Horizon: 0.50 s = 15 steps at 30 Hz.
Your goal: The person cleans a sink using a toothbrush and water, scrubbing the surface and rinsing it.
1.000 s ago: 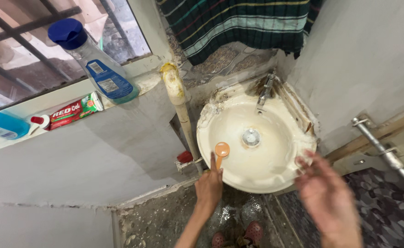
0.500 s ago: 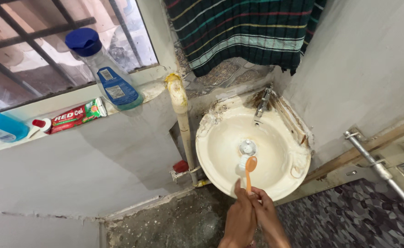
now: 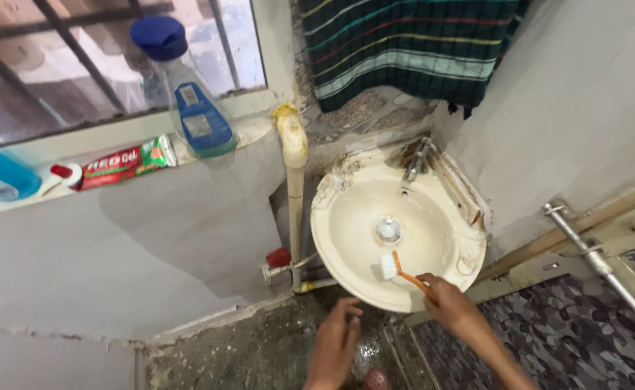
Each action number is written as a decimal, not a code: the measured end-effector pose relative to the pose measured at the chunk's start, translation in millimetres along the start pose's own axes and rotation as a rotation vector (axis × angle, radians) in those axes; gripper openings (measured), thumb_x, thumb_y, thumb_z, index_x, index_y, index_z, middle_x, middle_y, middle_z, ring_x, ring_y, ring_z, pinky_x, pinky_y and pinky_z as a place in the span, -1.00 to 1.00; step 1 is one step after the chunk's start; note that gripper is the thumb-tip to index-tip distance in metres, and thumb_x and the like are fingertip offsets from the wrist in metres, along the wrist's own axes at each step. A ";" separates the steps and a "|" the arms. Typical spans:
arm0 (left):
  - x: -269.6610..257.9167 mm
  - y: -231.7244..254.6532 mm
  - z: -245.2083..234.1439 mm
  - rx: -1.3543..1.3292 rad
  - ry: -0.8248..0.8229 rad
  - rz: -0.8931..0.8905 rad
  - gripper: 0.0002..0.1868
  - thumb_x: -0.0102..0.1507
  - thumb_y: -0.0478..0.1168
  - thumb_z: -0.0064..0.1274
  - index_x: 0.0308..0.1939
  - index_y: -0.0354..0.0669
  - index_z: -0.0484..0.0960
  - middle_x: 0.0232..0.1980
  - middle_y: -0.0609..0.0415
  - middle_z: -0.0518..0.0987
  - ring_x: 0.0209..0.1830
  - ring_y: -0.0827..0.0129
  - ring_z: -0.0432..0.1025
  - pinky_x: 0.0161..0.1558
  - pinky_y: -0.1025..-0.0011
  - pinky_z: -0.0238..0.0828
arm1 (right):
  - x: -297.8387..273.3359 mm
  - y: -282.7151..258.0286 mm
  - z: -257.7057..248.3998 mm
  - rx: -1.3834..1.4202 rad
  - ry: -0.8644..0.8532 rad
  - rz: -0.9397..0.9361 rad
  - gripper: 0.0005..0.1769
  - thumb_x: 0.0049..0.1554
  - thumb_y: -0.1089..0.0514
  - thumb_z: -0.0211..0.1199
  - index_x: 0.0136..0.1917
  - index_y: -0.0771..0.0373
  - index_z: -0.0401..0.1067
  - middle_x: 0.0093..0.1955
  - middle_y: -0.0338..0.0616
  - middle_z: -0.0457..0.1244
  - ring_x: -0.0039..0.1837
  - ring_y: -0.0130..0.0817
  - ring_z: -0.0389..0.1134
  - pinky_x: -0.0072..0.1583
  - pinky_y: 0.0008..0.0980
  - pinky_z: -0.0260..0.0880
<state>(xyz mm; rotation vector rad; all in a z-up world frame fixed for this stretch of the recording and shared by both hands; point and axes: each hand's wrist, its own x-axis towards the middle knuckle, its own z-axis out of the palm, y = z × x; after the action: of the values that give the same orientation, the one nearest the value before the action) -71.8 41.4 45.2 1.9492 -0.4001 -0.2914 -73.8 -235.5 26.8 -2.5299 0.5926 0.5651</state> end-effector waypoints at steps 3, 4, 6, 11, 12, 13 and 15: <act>-3.0 -12.2 -21.8 -0.129 -0.028 -0.311 -0.66 0.42 -0.22 -0.26 0.24 -0.04 0.47 -0.09 0.07 0.72 -0.38 0.27 0.54 -0.28 0.25 0.48 | 11.4 11.5 -16.8 -0.243 0.193 -0.468 -0.58 0.03 0.35 0.22 0.19 0.22 0.49 -0.07 0.02 0.39 -0.10 -0.15 0.43 -0.07 -0.15 0.46; -3.4 -16.6 -29.1 -0.119 0.026 -0.263 -0.67 0.42 -0.20 -0.26 0.21 -0.05 0.50 -0.13 0.07 0.73 -0.36 0.32 0.55 -0.27 0.29 0.49 | 13.4 8.3 -19.5 -0.330 0.141 -0.412 -0.62 0.07 0.32 0.19 0.18 0.18 0.49 -0.03 0.00 0.39 -0.04 -0.12 0.44 -0.02 -0.13 0.46; -7.8 -27.4 -37.9 -0.096 0.140 -0.170 -0.67 0.43 -0.18 -0.28 0.14 -0.07 0.57 -0.19 0.07 0.76 -0.34 0.41 0.59 -0.24 0.36 0.52 | 15.9 -4.1 -25.8 -0.504 0.037 -0.304 -0.68 0.16 0.27 0.15 0.17 0.11 0.50 0.04 -0.05 0.39 0.08 -0.07 0.45 0.08 -0.08 0.47; -23.7 -48.9 -41.6 -0.185 0.326 -0.315 -0.66 0.38 -0.10 -0.23 0.11 -0.01 0.60 -0.21 0.09 0.78 -0.36 0.42 0.63 -0.26 0.40 0.53 | 36.6 -57.9 3.0 -0.289 0.164 -0.537 -0.51 0.07 0.41 0.15 0.27 0.21 0.44 -0.04 0.10 0.36 -0.06 0.00 0.44 -0.04 -0.06 0.45; -25.2 -51.8 -38.4 -0.206 0.361 -0.347 -0.66 0.37 -0.09 -0.22 0.11 0.00 0.61 -0.21 0.10 0.79 -0.36 0.42 0.63 -0.26 0.41 0.54 | 53.8 -72.6 7.7 -0.300 0.176 -0.538 -0.48 0.07 0.47 0.09 0.30 0.27 0.40 -0.08 0.12 0.35 -0.13 -0.04 0.43 -0.12 -0.10 0.46; -25.9 -55.8 -35.0 -0.217 0.386 -0.359 -0.65 0.37 -0.09 -0.22 0.10 0.00 0.61 -0.20 0.12 0.79 -0.36 0.42 0.63 -0.27 0.41 0.53 | 73.4 -88.8 11.6 -0.311 0.189 -0.538 -0.44 0.07 0.54 0.02 0.34 0.33 0.36 -0.13 0.15 0.34 -0.19 -0.07 0.42 -0.20 -0.13 0.46; -32.5 -67.9 -24.3 -0.243 0.429 -0.388 -0.65 0.36 -0.09 -0.22 0.10 -0.01 0.61 -0.19 0.17 0.79 -0.37 0.44 0.63 -0.29 0.42 0.53 | 107.6 -107.3 8.7 -0.129 0.230 -0.448 -0.43 0.16 0.55 -0.08 0.41 0.34 0.32 -0.15 0.21 0.35 -0.23 -0.04 0.42 -0.21 -0.09 0.50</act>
<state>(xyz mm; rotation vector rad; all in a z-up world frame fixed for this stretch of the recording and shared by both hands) -82.5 100.1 -6.9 1.7760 0.2851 -0.1520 65.6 -178.3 5.5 -2.7479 0.0522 0.1544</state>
